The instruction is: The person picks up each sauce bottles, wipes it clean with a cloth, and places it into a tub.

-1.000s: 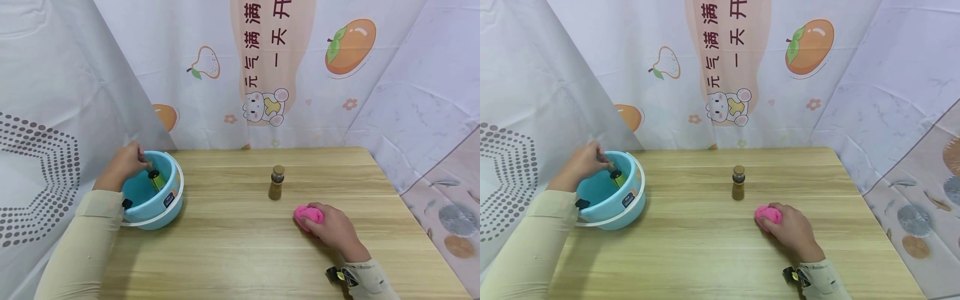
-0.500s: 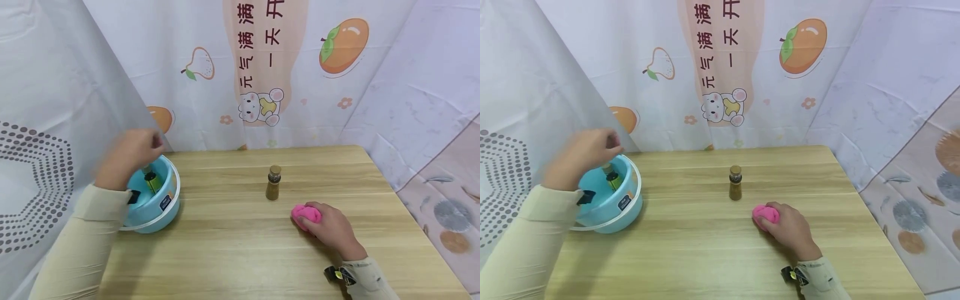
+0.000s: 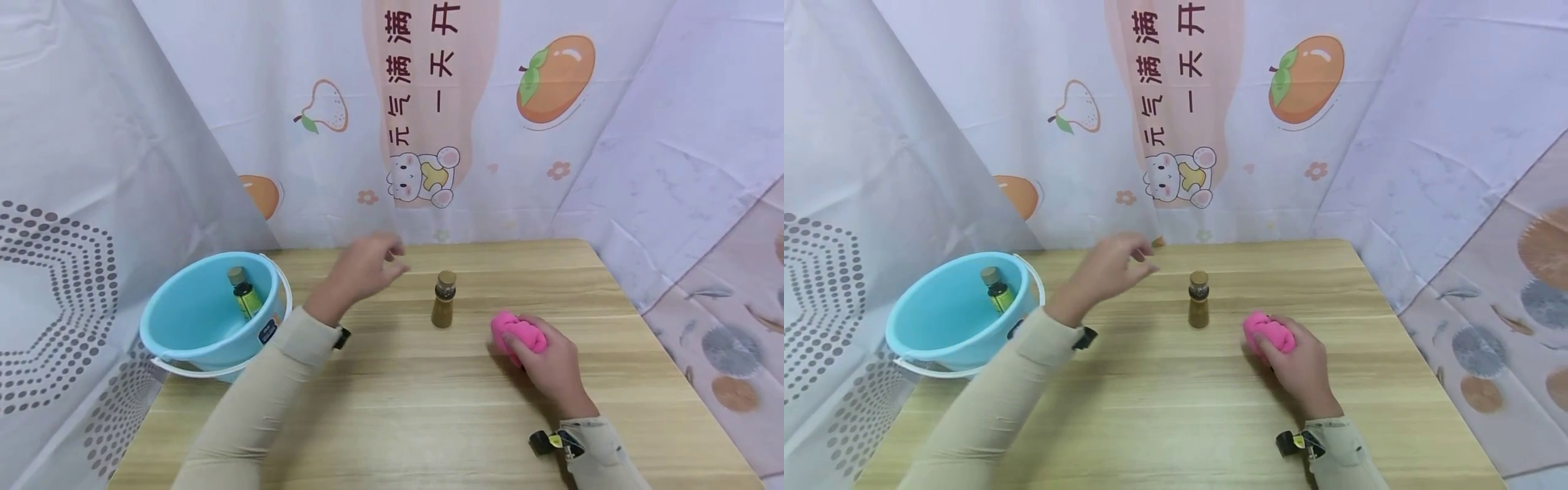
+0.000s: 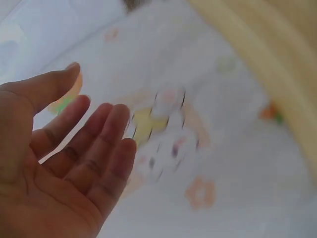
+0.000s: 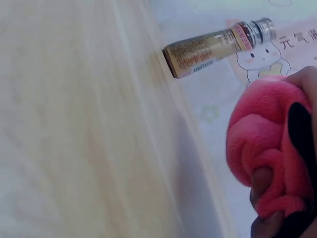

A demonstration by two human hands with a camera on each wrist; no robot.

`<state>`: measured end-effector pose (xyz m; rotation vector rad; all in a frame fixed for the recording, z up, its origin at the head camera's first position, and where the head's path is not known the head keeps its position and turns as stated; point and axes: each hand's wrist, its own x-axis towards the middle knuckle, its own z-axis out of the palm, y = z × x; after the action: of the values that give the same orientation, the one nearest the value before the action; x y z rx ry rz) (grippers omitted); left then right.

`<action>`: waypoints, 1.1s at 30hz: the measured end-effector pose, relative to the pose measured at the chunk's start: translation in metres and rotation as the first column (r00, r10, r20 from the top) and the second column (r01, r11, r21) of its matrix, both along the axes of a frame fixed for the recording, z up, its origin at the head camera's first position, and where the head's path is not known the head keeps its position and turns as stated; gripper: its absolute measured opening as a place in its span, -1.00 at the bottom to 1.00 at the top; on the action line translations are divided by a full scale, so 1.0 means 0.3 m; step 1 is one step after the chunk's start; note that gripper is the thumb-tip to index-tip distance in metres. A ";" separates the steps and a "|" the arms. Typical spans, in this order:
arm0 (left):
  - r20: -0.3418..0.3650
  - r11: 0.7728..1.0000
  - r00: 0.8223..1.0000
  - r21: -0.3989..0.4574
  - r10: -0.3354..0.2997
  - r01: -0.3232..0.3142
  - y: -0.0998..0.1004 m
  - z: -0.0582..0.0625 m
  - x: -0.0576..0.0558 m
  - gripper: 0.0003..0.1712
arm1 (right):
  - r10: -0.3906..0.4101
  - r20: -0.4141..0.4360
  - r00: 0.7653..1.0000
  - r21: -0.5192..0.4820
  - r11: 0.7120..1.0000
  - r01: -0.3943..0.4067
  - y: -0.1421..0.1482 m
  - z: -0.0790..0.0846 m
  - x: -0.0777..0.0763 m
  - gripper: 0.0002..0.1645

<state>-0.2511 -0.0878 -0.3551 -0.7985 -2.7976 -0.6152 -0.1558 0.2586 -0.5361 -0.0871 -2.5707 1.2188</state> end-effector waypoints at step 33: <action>0.010 0.989 0.990 0.039 -0.141 0.141 0.209 -0.210 -0.037 -0.75 | -0.060 -0.021 0.998 -0.137 0.989 0.057 0.023 0.002 0.000 -0.46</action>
<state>-0.2621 -0.0253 -0.4180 -0.9942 -2.7488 -0.6968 -0.1557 0.2656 -0.5356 -0.1738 -2.4431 1.3638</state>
